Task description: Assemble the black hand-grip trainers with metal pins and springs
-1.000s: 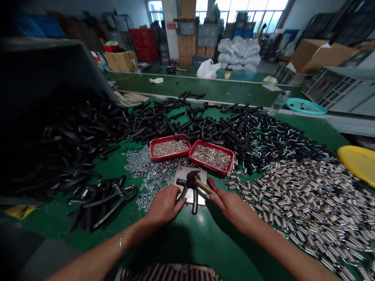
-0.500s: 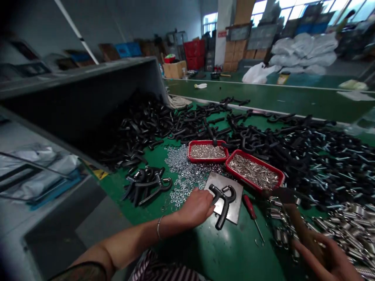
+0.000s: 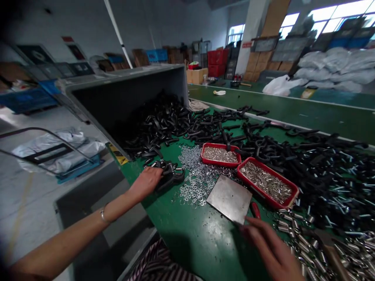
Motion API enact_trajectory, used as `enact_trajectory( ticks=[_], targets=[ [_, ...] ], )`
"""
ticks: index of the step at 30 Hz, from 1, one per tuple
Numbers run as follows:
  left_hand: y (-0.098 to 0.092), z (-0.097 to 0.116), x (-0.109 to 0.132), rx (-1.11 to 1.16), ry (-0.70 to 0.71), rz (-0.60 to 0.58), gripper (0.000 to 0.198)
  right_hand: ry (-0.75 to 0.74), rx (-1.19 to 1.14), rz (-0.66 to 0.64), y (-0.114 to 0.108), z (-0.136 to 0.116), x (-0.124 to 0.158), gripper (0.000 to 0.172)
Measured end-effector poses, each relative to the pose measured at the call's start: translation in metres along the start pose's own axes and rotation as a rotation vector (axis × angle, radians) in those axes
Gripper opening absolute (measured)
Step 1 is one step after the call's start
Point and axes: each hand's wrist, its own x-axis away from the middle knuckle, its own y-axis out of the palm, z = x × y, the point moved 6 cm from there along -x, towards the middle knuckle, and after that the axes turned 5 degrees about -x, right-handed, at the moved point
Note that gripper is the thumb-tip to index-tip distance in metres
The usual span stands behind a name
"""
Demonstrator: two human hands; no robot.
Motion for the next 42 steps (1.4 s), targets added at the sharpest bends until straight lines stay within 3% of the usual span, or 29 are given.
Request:
enact_trajectory(
  ticks=[2,4,6,8,12,15,17,20,23,25,29,32,35,39,42],
  targets=[
    [0.005,-0.009,0.002,-0.05,-0.003,-0.011,0.017,0.02,-0.336,-0.328,0.087,-0.017,-0.017,0.048],
    [0.01,-0.009,0.001,-0.066,0.008,-0.001,0.02,0.031,-0.588,-0.518,0.167,-0.034,-0.041,0.05],
    [0.013,-0.006,-0.003,-0.073,0.016,0.007,0.021,0.108,-0.771,-0.535,0.224,-0.041,-0.067,0.053],
    [0.012,-0.004,-0.007,-0.074,0.025,0.007,0.018,0.15,-0.874,-0.448,0.257,-0.045,-0.087,0.055],
    [-0.006,-0.019,0.0,-0.031,0.005,0.056,0.016,-0.003,-0.821,-0.361,0.27,-0.072,-0.09,0.055],
    [-0.018,-0.058,0.021,0.023,-0.15,0.134,0.019,-0.194,-0.669,-0.436,0.273,-0.103,-0.083,0.056],
    [-0.012,-0.087,0.039,0.08,-0.287,0.126,0.025,-0.226,-0.61,-0.439,0.279,-0.11,-0.088,0.056],
    [0.02,-0.11,0.062,0.223,-0.381,-0.009,0.026,-0.11,-0.549,-0.326,0.295,-0.091,-0.111,0.059],
    [0.047,-0.11,0.069,0.38,-0.386,-0.111,0.032,-0.008,-0.549,-0.271,0.316,-0.069,-0.127,0.063],
    [0.054,-0.111,0.065,0.442,-0.351,-0.124,0.04,0.0,-0.562,-0.262,0.326,-0.065,-0.131,0.067],
    [0.056,-0.124,0.041,0.512,-0.156,-0.23,0.055,-0.008,-0.538,-0.264,0.334,-0.076,-0.129,0.071],
    [0.056,-0.132,0.024,0.742,-0.066,-0.405,0.058,-0.082,-0.458,-0.267,0.335,-0.087,-0.127,0.066],
    [0.05,-0.125,0.014,0.982,-0.033,-0.537,0.061,-0.154,-0.467,-0.252,0.342,-0.092,-0.126,0.065],
    [0.046,-0.111,0.019,1.066,-0.176,-0.472,0.065,-0.16,-0.507,-0.221,0.353,-0.088,-0.124,0.062],
    [0.052,-0.107,0.047,1.014,-0.341,-0.287,0.069,-0.207,-0.394,-0.192,0.348,-0.089,-0.116,0.062]
  ],
)
